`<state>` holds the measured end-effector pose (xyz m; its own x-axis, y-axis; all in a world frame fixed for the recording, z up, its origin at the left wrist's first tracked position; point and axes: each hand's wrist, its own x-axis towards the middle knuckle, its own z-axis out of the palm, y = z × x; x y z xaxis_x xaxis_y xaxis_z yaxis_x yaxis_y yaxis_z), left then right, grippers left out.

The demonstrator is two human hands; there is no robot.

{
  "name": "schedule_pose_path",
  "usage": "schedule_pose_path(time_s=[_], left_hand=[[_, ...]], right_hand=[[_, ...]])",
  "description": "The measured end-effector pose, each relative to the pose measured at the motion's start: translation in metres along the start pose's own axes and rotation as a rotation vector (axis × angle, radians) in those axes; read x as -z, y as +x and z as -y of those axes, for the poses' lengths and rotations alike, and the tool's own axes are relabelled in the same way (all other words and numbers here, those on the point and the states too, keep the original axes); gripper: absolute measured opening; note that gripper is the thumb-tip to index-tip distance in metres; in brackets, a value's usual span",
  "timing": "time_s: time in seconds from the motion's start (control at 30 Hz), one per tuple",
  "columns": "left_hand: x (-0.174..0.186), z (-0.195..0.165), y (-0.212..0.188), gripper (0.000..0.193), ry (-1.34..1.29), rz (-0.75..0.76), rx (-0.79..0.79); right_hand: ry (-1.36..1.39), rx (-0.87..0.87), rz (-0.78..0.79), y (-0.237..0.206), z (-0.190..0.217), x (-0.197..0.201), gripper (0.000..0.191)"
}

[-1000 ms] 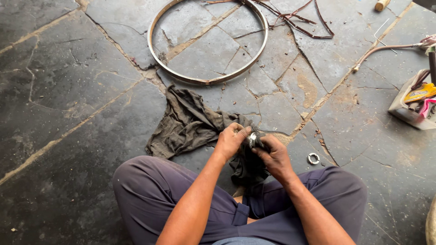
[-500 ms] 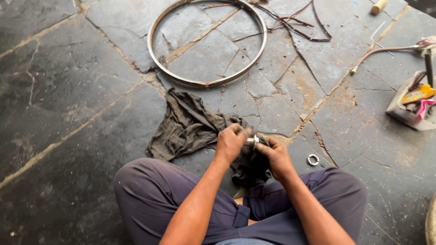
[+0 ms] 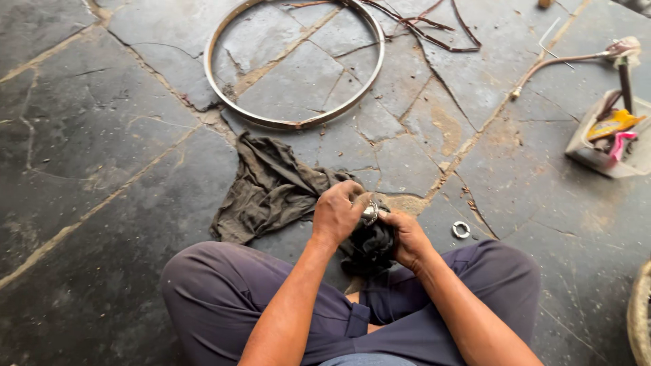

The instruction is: The person sits on the floor and wipes a silver bicycle hub with a dark cloth, rotating it to clean different sides. They briefly reach into a bowl of tools to pick a metal rod, use it on the hub, then continue wiping the hub with the cloth.

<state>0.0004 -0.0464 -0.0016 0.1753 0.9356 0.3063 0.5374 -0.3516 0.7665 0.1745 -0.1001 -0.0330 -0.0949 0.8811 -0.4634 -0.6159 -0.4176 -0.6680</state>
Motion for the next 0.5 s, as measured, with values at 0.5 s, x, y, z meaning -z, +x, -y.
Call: schedule_pose_path(time_s=[0.5], left_hand=[[-0.006,0.022,0.006,0.019,-1.245,0.035,0.651]], right_hand=[[0.013,0.287,0.184,-0.011,0.015,-0.006,0.036]])
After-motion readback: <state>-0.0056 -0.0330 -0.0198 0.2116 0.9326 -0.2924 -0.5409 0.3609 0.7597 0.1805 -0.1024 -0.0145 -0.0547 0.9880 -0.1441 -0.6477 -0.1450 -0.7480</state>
